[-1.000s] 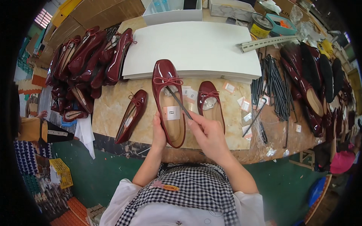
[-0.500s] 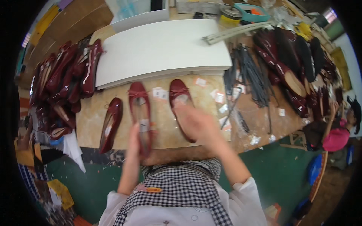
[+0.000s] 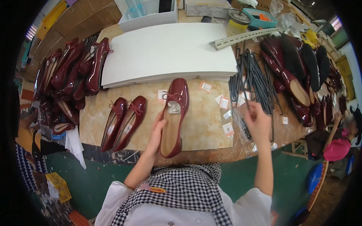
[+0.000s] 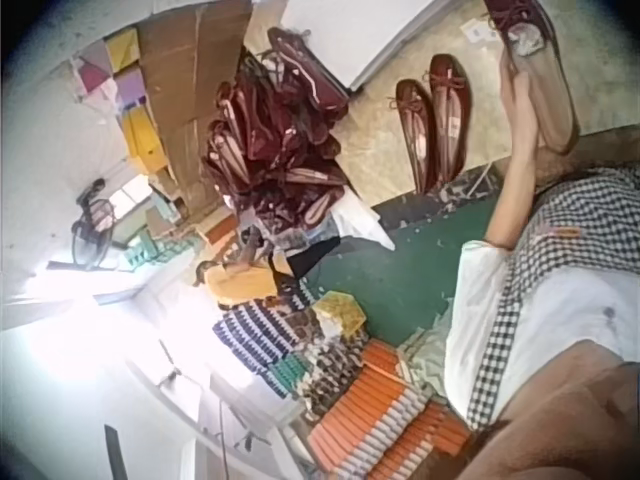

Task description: The person wipes the exterior of maroon patent leather flats with a white cloth and inserts a metal shoe tree into each shoe. The person repeats this process for multiple pairs of shoes on a workbench in a factory setting.

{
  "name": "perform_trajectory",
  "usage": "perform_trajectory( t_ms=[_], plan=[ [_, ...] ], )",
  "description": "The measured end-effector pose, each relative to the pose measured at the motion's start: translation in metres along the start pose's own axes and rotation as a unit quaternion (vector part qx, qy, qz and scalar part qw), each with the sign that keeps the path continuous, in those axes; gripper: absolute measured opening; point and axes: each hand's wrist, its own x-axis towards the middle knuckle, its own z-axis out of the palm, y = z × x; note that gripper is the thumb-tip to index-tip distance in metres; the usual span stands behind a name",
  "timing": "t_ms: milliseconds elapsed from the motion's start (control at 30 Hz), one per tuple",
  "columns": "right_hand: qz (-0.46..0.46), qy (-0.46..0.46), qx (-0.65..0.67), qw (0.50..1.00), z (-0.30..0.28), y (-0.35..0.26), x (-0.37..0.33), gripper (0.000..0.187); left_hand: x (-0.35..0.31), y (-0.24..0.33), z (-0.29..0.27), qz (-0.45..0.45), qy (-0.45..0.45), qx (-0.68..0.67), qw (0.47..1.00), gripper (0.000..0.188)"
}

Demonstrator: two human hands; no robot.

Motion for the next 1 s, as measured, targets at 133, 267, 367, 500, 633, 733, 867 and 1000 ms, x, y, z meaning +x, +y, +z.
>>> perform_trajectory(
  t_ms=[133,267,367,500,633,733,867,1000],
  plan=[
    [0.139,-0.21,0.229,0.94,0.04,-0.091,-0.025,0.04,-0.01,0.008,-0.011,-0.148,-0.02,-0.106,0.983,0.055],
    [0.068,-0.268,0.24,0.93,0.063,-0.125,-0.048,0.039,-0.003,0.03,-0.01,0.014,0.048,0.001,0.999,0.056],
    [0.069,-0.286,0.258,0.92,0.072,-0.14,-0.043,0.036,-0.004,0.023,-0.01,0.1,0.073,0.005,0.992,0.058],
    [0.056,-0.259,0.252,0.931,0.083,-0.144,-0.042,0.034,-0.011,0.019,-0.007,0.133,0.069,0.047,0.988,0.056],
    [-0.055,-0.114,0.195,0.973,0.104,-0.15,-0.048,0.03,-0.016,0.004,-0.004,0.102,0.078,0.019,0.991,0.05],
    [-0.099,-0.04,0.174,0.979,0.116,-0.155,-0.047,0.03,-0.022,-0.016,0.006,0.127,0.107,0.019,0.986,0.048],
    [-0.103,-0.103,0.1,0.984,0.131,-0.145,-0.057,0.032,-0.027,0.0,0.008,0.081,0.124,0.118,0.982,0.046],
    [0.035,-0.313,0.244,0.917,0.103,-0.127,-0.063,0.034,-0.034,-0.002,-0.014,0.05,0.039,0.158,0.985,0.059]
  ],
)
